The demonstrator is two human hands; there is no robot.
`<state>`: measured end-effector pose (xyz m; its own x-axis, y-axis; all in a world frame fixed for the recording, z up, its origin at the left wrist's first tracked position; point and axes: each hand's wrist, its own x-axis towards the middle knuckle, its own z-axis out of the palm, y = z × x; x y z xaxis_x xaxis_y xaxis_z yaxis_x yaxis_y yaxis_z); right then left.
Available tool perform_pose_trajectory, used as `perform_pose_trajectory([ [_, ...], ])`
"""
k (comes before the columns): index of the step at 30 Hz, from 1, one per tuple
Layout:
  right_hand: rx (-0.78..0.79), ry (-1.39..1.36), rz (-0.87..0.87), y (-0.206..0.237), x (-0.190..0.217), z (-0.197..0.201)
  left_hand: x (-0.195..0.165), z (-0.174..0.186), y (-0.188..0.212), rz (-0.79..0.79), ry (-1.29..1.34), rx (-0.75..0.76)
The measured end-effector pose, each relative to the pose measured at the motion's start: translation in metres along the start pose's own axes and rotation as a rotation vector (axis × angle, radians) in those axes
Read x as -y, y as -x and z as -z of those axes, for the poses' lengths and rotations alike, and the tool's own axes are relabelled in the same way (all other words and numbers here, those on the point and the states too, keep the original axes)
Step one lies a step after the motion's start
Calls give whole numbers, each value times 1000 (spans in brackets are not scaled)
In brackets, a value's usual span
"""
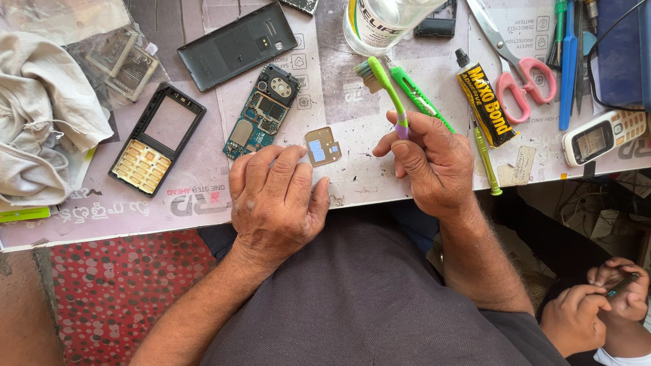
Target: The person cleans a small metallic component with a toothbrush, then places it onto a mobile phone motherboard. They align and press the component into place, then insert the motherboard into the phone's front housing. The person continues to adjust the component within the housing.
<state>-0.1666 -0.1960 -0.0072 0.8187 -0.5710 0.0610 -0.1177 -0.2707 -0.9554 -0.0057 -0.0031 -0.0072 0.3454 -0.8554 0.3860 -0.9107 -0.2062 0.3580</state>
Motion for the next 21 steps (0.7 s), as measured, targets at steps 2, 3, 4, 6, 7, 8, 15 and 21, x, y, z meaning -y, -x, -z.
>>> perform_pose_trajectory([
  [2,1,-1,3,0,0,0,0,0,0,1,-2,2],
  [3,1,-5,2,0,1,0,0,0,0,3,-3,3],
  [4,1,-8,3,-1,1,0,-1,0,0,6,-5,3],
  [6,-2,0,-4,-1,2,0,-1,0,-1,5,-3,4],
  [7,-4,4,-8,-1,2,0,-1,0,-1,4,-1,5],
  [8,-5,5,-11,-1,2,0,-1,1,-1,4,-3,5],
  [15,-7,-13,-16,0,2,0,-2,3,-2,6,-3,2],
  [21,-8,-1,-3,0,1,0,-1,2,-2,-1,1,-3],
])
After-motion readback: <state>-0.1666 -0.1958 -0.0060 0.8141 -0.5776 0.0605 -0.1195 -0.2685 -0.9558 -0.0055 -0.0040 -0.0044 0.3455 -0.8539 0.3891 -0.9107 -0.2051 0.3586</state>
